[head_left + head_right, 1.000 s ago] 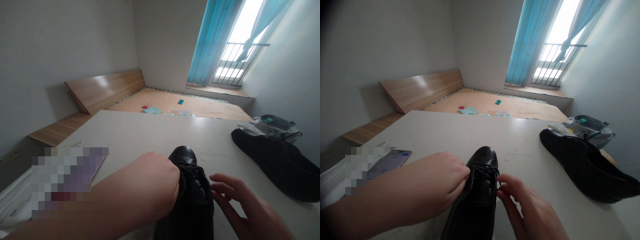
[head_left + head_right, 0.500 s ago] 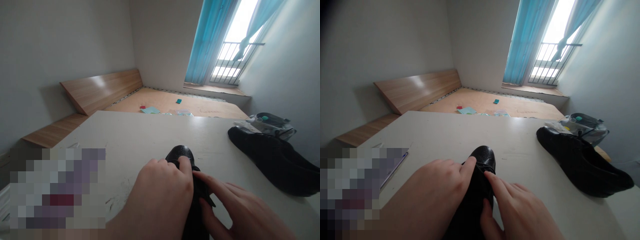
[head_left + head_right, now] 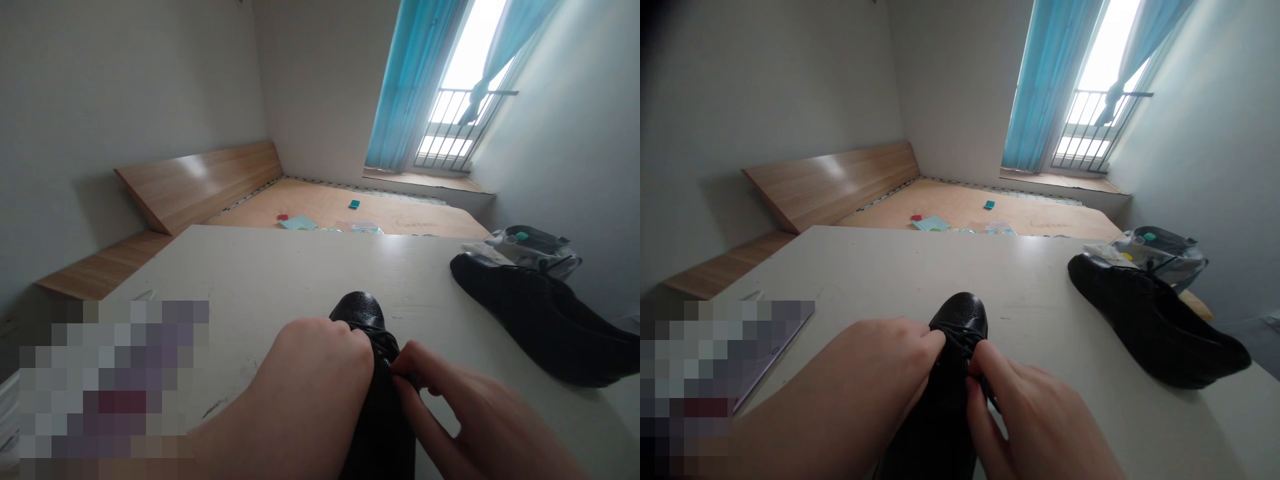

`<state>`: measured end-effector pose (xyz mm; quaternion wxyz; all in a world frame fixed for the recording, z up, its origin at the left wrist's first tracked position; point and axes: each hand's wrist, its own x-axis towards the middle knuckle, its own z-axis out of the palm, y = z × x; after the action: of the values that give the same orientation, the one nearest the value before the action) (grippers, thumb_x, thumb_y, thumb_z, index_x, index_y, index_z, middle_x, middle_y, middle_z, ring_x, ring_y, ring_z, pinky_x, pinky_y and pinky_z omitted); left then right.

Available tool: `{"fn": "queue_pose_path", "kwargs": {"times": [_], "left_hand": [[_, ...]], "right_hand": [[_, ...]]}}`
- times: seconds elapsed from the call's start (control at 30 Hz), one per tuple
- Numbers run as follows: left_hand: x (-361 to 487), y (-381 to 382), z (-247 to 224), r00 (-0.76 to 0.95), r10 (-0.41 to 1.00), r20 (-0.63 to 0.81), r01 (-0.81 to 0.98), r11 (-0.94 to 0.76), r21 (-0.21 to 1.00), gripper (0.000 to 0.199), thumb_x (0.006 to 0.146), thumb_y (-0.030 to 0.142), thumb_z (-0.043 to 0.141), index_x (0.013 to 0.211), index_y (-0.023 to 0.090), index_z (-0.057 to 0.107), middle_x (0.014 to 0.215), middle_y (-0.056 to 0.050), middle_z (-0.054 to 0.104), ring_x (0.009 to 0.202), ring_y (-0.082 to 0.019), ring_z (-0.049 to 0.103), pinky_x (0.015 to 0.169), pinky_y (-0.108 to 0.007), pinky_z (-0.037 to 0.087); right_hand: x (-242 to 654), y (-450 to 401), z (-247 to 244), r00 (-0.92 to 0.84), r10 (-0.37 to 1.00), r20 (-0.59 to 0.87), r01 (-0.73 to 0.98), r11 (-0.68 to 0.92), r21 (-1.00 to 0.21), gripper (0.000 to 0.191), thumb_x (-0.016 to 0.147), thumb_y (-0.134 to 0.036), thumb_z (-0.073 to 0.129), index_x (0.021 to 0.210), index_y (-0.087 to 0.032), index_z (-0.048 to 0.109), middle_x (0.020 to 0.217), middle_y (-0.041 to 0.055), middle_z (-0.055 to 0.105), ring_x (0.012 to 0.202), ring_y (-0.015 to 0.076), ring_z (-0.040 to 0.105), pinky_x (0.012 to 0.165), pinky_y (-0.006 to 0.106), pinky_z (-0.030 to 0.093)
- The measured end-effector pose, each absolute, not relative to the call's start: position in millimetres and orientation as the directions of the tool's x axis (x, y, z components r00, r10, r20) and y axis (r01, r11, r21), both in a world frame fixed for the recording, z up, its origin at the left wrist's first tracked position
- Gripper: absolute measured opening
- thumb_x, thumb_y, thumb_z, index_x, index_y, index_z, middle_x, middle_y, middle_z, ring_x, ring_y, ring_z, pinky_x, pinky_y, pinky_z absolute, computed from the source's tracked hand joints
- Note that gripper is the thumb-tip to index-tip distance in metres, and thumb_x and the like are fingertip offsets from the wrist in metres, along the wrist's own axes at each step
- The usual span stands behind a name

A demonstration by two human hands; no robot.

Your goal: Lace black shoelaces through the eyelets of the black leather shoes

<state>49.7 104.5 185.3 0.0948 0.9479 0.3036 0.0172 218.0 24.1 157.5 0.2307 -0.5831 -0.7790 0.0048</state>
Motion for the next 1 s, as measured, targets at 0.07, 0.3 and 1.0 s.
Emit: {"fn": "queue_pose_path", "kwargs": {"times": [0.07, 0.3, 1.0], "left_hand": [[50.5, 102.6, 189.2, 0.808, 0.588, -0.03, 0.584, -0.794, 0.171, 0.007, 0.077, 0.02, 0.059, 0.07, 0.019, 0.061, 0.064, -0.002, 0.063, 0.052, -0.021, 0.058, 0.045, -0.031, 0.038], [48.9, 102.2, 209.1, 0.796, 0.581, 0.168, 0.559, -0.813, 0.163, 0.009, 0.078, 0.013, 0.053, 0.077, 0.017, 0.061, 0.081, -0.007, 0.064, 0.074, -0.024, 0.06, 0.064, -0.037, 0.048], [38.2, 122.2, 230.8, 0.559, 0.745, 0.364, -0.096, -0.378, 0.921, 0.006, 0.082, 0.028, 0.069, 0.078, 0.025, 0.07, 0.076, 0.006, 0.069, 0.071, -0.011, 0.063, 0.062, -0.02, 0.051]], "right_hand": [[217.9, 23.1, 157.6, -0.223, 0.905, 0.363, 0.915, 0.323, -0.243, 0.012, 0.092, -0.018, 0.041, 0.093, -0.024, 0.051, 0.074, -0.0006, 0.07, 0.059, 0.0166, 0.068, 0.05, 0.025, 0.05], [214.8, 26.4, 174.8, -0.194, 0.88, 0.433, 0.894, 0.341, -0.29, 0.012, 0.091, -0.02, 0.047, 0.082, -0.024, 0.053, 0.074, 0.0022, 0.062, 0.069, 0.0193, 0.063, 0.056, 0.028, 0.051], [200.0, 78.4, 224.0, 0.004, 0.804, 0.595, 0.274, 0.572, -0.774, 0.026, 0.082, -0.044, 0.069, 0.075, -0.024, 0.053, 0.074, -0.0043, 0.051, 0.067, 0.0107, 0.048, 0.058, 0.022, 0.043]]}}
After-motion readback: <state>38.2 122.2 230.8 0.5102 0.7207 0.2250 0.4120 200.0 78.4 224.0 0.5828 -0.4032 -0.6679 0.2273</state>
